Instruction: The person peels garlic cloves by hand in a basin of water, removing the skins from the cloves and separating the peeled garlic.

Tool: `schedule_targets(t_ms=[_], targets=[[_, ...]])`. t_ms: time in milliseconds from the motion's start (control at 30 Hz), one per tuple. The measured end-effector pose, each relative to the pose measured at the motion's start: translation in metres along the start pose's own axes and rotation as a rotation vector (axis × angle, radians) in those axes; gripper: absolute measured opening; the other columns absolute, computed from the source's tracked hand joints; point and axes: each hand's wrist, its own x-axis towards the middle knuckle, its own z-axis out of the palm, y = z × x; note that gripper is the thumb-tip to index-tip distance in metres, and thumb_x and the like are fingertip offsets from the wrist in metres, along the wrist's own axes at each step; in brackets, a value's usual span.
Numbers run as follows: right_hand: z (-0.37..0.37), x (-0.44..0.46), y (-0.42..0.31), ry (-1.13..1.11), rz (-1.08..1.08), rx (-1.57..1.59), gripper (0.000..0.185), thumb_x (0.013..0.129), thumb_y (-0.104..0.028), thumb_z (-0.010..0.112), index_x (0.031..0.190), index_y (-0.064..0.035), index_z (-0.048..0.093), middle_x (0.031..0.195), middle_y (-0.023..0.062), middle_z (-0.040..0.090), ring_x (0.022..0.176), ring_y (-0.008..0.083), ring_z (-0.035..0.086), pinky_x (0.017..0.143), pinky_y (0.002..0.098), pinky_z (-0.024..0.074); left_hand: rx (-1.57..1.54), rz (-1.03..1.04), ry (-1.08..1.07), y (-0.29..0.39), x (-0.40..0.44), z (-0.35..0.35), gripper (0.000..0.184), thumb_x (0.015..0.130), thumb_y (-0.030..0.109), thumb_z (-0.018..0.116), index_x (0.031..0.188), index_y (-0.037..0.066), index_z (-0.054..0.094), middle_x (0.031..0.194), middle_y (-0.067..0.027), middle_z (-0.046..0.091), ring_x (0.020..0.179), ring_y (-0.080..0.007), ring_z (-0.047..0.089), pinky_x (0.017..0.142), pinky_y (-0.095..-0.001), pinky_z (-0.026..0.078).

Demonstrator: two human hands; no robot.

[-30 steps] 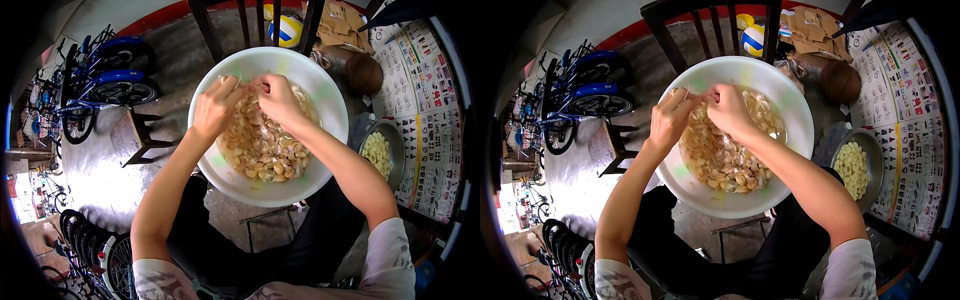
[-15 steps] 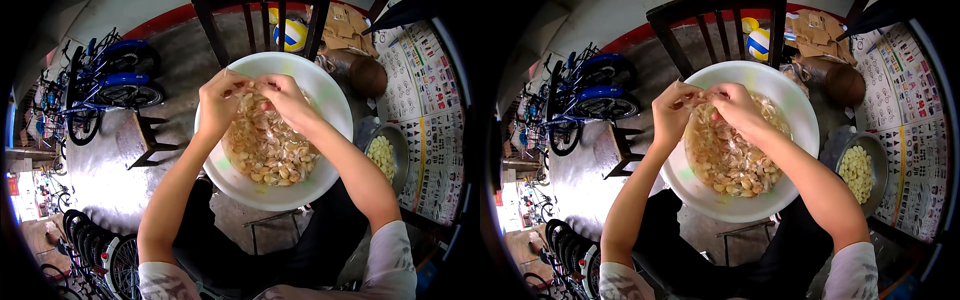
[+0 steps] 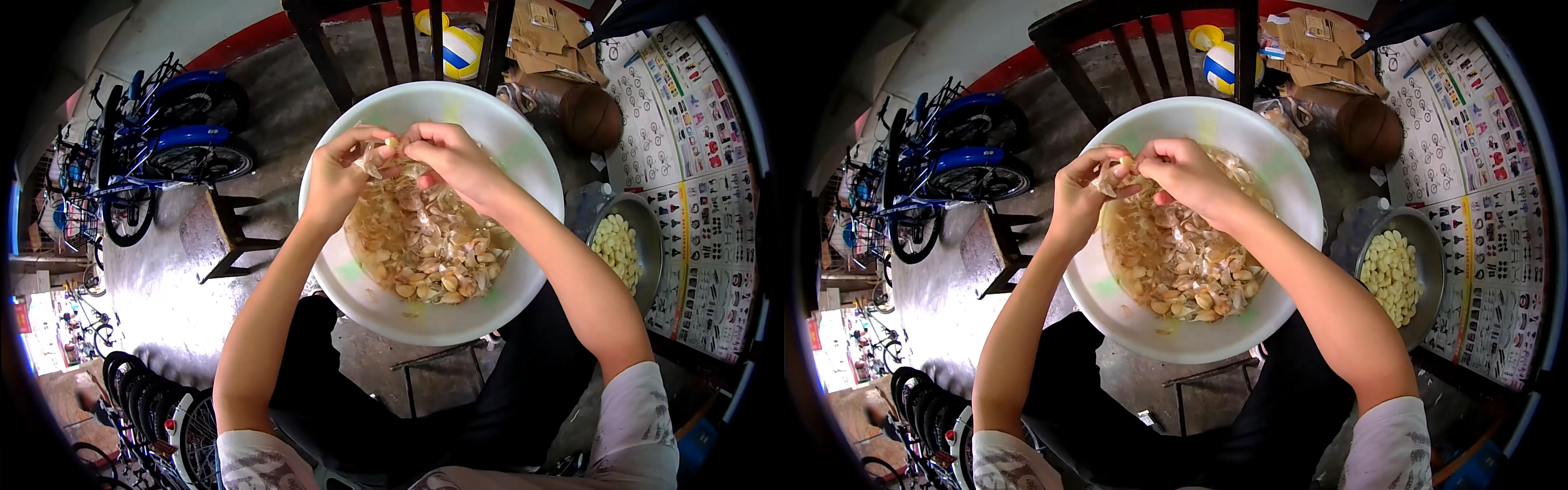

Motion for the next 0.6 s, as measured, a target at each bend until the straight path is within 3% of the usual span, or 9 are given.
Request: schedule_targets(t_ms=[233, 300, 400, 467, 600], targets=[[-0.001, 0.0, -0.002, 0.011, 0.001, -0.043, 0.016, 0.092, -0.021, 0.055, 0.084, -0.0081, 0.06, 0.082, -0.0038, 0.053, 0.076, 0.0038, 0.048, 0.062, 0.0226, 0.0453, -0.434, -0.098, 0.041, -0.007, 0.001, -0.003, 0.019, 0.1, 0.019, 0.054, 0.117, 0.01, 0.055, 0.117, -0.003, 0.056, 0.101, -0.0121, 0.058, 0.087, -0.0316, 0.055], [-0.002, 0.0, -0.003, 0.008, 0.021, -0.063, 0.016, 0.094, -0.021, 0.053, 0.086, -0.0092, 0.06, 0.085, -0.0037, 0.052, 0.078, 0.0032, 0.047, 0.063, 0.0217, 0.0444, -0.449, -0.112, 0.058, -0.007, 0.001, -0.004, 0.022, 0.1, 0.019, 0.054, 0.121, 0.011, 0.054, 0.116, -0.0024, 0.057, 0.102, -0.0114, 0.058, 0.088, -0.0307, 0.052], [-0.008, 0.006, 0.003, 0.05, 0.015, -0.108, 0.017, 0.093, -0.021, 0.057, 0.085, -0.0068, 0.06, 0.076, -0.0044, 0.049, 0.069, 0.0046, 0.045, 0.058, 0.0229, 0.041, -0.471, -0.127, 0.143, -0.004, 0.001, -0.003, 0.025, 0.098, 0.017, 0.057, 0.121, 0.007, 0.056, 0.112, -0.0049, 0.06, 0.099, -0.0115, 0.058, 0.085, -0.0275, 0.054], [-0.014, 0.011, 0.013, 0.119, -0.225, -0.578, 0.017, 0.087, -0.019, 0.064, 0.088, -0.0015, 0.064, 0.061, 0.0022, 0.049, 0.057, 0.0096, 0.05, 0.053, 0.031, 0.0418, -0.481, -0.137, 0.147, -0.006, 0.001, -0.005, 0.021, 0.098, 0.015, 0.057, 0.118, 0.007, 0.059, 0.11, -0.0042, 0.06, 0.097, -0.0111, 0.059, 0.085, -0.0263, 0.054], [-0.007, 0.002, 0.007, 0.169, -0.297, -0.717, 0.019, 0.083, -0.016, 0.069, 0.097, -0.0021, 0.067, 0.058, 0.005, 0.046, 0.054, 0.0131, 0.048, 0.053, 0.034, 0.0401, -0.511, -0.108, 0.116, -0.02, 0.003, -0.013, 0.018, 0.097, 0.014, 0.058, 0.113, 0.006, 0.061, 0.107, -0.0036, 0.061, 0.095, -0.0115, 0.06, 0.084, -0.0264, 0.056]])
